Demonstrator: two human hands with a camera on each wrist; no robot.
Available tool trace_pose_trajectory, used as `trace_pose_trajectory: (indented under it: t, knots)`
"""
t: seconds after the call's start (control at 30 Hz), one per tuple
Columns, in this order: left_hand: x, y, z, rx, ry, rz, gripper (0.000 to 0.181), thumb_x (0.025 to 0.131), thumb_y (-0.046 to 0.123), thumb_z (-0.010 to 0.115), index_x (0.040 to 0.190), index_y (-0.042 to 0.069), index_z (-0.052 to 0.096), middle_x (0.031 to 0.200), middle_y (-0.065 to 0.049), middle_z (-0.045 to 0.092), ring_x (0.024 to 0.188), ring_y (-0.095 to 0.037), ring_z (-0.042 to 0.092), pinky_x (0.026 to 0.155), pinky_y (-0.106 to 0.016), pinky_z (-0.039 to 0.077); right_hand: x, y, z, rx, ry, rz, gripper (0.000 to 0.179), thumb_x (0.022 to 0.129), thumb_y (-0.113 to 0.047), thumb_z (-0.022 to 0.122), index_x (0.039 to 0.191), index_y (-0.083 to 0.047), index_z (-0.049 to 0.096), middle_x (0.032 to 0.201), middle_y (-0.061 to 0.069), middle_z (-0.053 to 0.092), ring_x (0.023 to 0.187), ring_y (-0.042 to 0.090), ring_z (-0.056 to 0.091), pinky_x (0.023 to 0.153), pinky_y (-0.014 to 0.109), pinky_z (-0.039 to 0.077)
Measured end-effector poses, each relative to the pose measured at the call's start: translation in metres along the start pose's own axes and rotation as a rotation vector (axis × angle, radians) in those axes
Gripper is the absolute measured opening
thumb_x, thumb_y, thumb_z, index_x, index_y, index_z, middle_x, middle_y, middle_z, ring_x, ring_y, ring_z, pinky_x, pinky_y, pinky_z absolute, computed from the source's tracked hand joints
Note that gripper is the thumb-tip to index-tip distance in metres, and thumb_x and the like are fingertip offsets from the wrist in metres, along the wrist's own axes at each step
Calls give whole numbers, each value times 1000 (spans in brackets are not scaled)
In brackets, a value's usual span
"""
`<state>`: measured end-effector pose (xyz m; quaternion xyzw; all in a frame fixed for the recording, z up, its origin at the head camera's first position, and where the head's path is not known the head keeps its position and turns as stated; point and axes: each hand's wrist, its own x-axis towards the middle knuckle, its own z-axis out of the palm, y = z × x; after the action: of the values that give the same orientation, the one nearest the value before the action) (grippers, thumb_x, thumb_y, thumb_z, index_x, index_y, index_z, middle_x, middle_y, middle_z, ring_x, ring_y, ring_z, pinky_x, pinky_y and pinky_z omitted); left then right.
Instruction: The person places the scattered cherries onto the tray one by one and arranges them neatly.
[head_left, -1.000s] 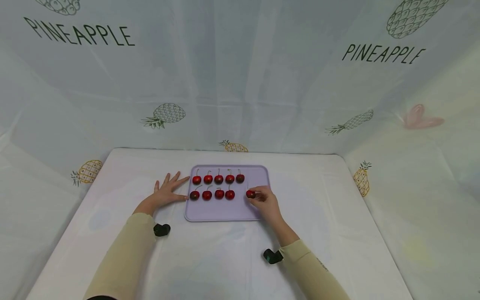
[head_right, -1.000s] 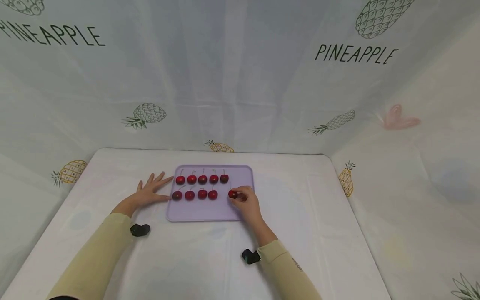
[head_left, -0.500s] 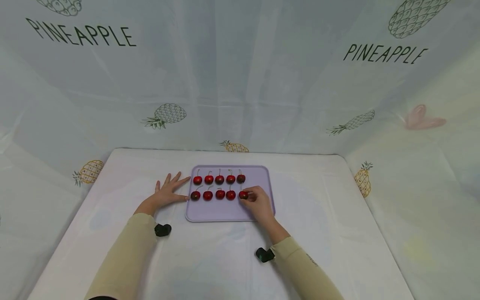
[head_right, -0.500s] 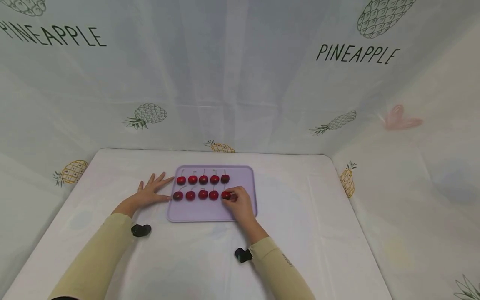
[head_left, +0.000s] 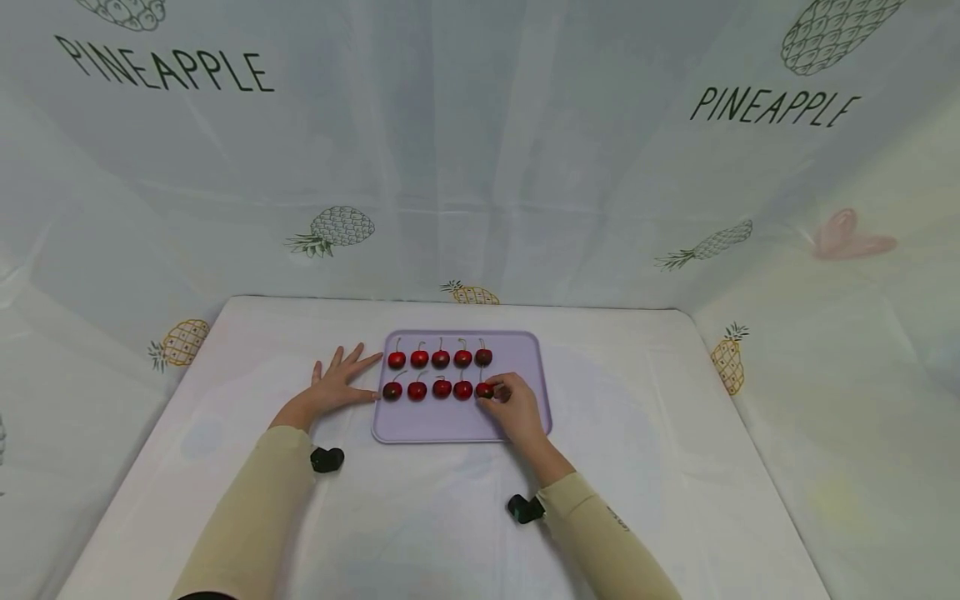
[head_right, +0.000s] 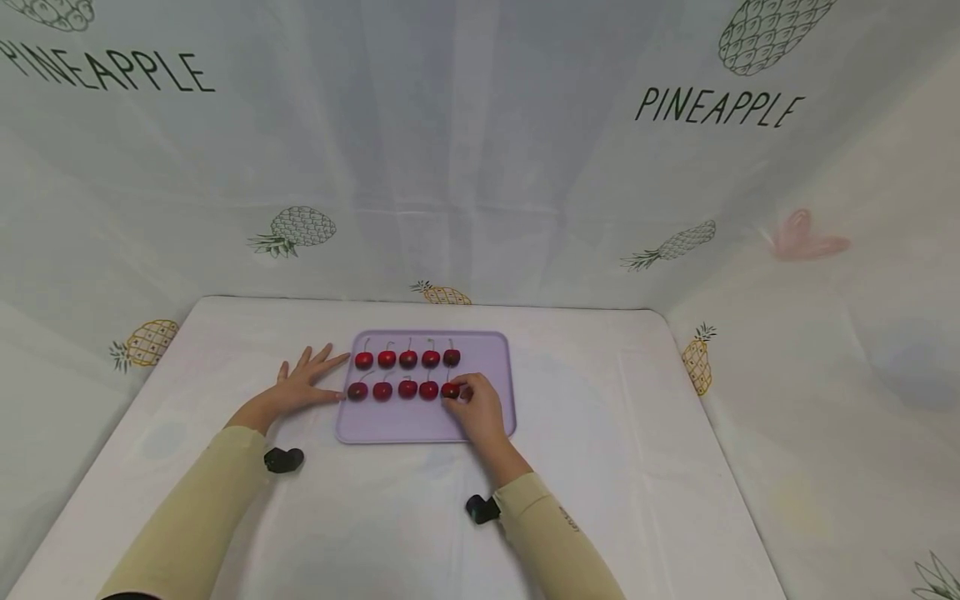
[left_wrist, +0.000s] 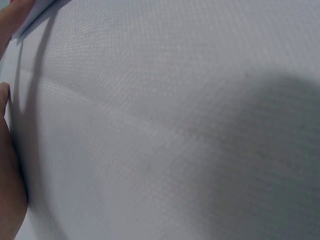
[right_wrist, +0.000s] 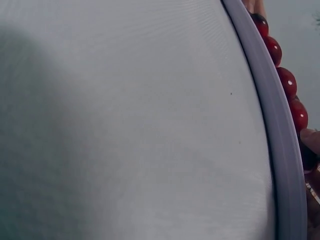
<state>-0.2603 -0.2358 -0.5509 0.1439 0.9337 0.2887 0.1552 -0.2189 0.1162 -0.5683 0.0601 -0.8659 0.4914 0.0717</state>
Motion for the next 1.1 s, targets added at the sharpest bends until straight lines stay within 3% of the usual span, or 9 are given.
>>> trace_pose_trajectory:
  t: [1.1]
  knots:
    - [2, -2, 1, 21, -17, -23, 88, 84, 52, 70, 154, 19, 29, 162, -19, 2, 143, -45, -15, 103, -68, -18, 2, 4, 2, -47, -5, -30, 28, 76, -9, 84, 101, -9, 70, 88, 0, 62, 78, 15, 57, 68, 29, 49]
